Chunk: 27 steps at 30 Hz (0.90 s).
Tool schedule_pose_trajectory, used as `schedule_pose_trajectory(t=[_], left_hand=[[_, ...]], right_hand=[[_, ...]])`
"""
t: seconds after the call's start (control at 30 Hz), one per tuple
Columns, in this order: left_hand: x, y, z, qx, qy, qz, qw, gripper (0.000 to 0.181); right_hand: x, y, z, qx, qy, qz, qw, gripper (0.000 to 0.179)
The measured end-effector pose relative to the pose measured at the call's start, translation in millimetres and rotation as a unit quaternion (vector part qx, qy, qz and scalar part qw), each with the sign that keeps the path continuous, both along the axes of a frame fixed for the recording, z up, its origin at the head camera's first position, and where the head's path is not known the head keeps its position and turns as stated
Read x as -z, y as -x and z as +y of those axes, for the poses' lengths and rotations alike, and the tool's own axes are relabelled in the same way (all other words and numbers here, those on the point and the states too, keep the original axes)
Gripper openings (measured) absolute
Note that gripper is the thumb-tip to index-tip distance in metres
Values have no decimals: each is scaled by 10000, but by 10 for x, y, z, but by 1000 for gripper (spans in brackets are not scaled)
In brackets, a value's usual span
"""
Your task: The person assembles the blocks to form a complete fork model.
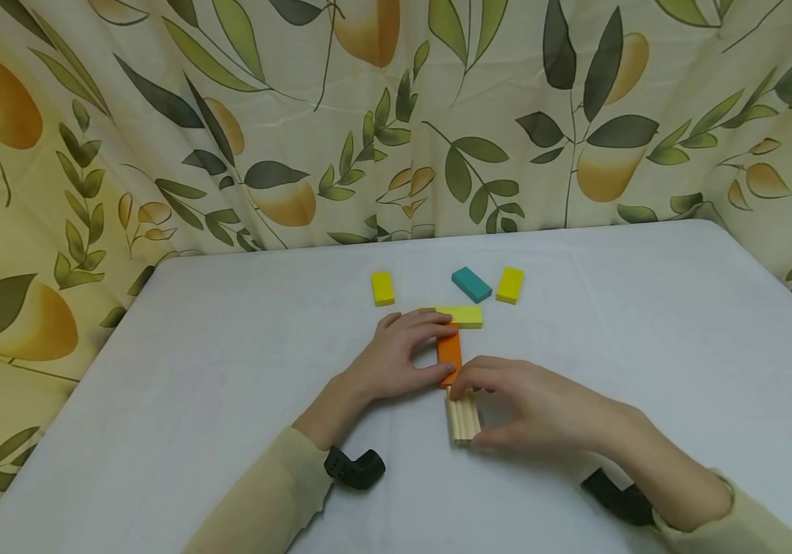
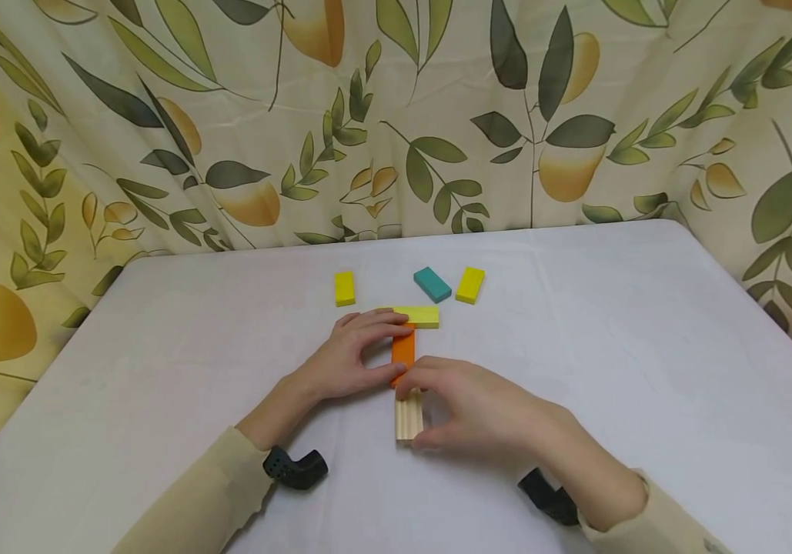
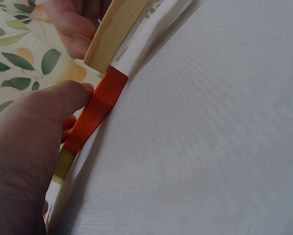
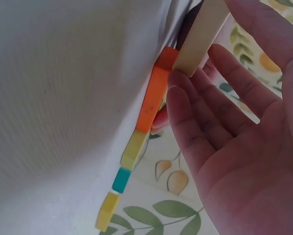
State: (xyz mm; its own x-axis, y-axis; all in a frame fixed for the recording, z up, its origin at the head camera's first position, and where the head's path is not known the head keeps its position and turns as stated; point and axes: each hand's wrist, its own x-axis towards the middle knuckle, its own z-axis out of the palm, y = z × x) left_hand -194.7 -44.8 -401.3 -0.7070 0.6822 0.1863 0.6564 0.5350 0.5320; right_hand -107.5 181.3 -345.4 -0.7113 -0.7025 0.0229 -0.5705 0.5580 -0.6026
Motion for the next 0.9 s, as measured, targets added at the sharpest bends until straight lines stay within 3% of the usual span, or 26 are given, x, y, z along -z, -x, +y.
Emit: schedule_pose_trajectory(t=[0.5, 0.9], left_hand=[[8, -3, -8, -39, 5, -70, 10000, 50], [17, 0, 1, -50, -15, -64, 10000, 50]], right_hand=[[48, -40, -72, 284, -647, -128, 9974, 41], [7, -46, -4, 224, -550, 158, 9981, 38]])
